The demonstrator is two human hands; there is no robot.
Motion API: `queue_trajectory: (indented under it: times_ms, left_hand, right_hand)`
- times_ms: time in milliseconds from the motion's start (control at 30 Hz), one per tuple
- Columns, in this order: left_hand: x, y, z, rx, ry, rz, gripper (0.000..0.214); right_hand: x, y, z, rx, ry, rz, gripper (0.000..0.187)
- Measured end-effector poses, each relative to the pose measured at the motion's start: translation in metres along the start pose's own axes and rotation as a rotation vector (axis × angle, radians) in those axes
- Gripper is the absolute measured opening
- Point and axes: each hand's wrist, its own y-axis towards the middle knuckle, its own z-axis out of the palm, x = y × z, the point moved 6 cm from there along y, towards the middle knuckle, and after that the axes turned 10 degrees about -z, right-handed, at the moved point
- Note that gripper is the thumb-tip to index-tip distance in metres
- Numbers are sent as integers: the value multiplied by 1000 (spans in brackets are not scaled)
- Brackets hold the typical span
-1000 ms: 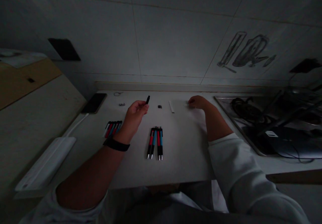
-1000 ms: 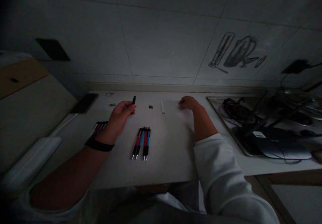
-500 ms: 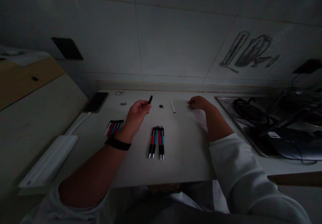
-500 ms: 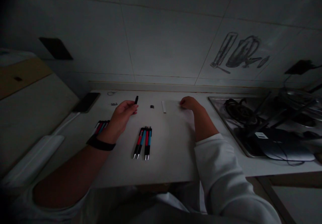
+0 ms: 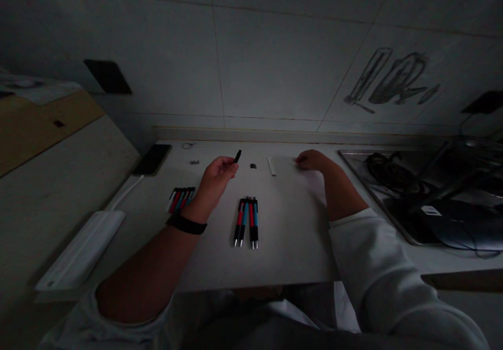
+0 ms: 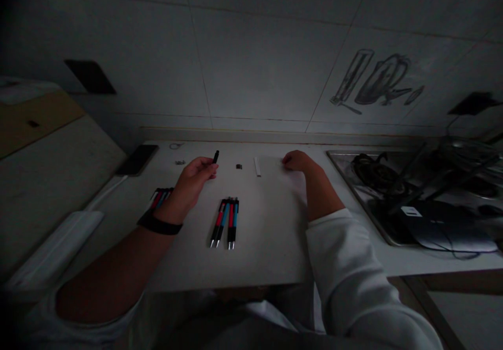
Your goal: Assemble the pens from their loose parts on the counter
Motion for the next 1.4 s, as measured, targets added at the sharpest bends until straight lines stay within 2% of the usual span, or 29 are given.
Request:
queue_trajectory:
  times_ms: [300, 400, 467, 567, 633, 700, 767, 867, 967, 1067, 1233, 1400]
  left_hand:
    - [2, 0, 1, 19, 21, -5, 28]
    - [5, 2, -1, 24, 77, 20, 28]
    - [5, 3, -2, 22, 167, 73, 25]
    - [2, 1, 0, 19, 350, 166, 18]
    - [-1, -3, 4, 29, 458, 227, 14]
    - [-5, -7, 8, 42, 551, 299, 12]
    - [-6, -9, 12, 54, 636, 358, 11]
    - [-4, -11, 17, 86, 734, 402, 10]
    - [-2, -13, 20, 121, 790, 434, 9]
    - [0, -14, 21, 140, 806, 448, 8]
    - [1, -12, 18, 127, 731, 435, 16]
    - [-1, -11, 17, 122, 722, 423, 5]
  right_hand:
    - [6, -8, -6, 18, 60, 53, 31]
    - [4, -16, -22, 16, 60, 112, 31]
    - [10, -21, -41, -60, 46, 88, 28]
    - [43, -33, -67, -226, 87, -80, 24]
    - [81, -42, -67, -235, 219, -235, 26]
    - [122, -52, -55, -202, 342, -367, 29]
    - [158, -62, -34, -173, 416, -446, 32]
    - [187, -72, 9, -112, 525, -486, 33]
    - [191, -75, 44, -108, 598, -493, 35]
    - [187, -73, 63, -130, 607, -489, 32]
    - [183, -72, 66, -182, 685, -476, 36]
    - [182, -74, 69, -144, 763, -456, 40]
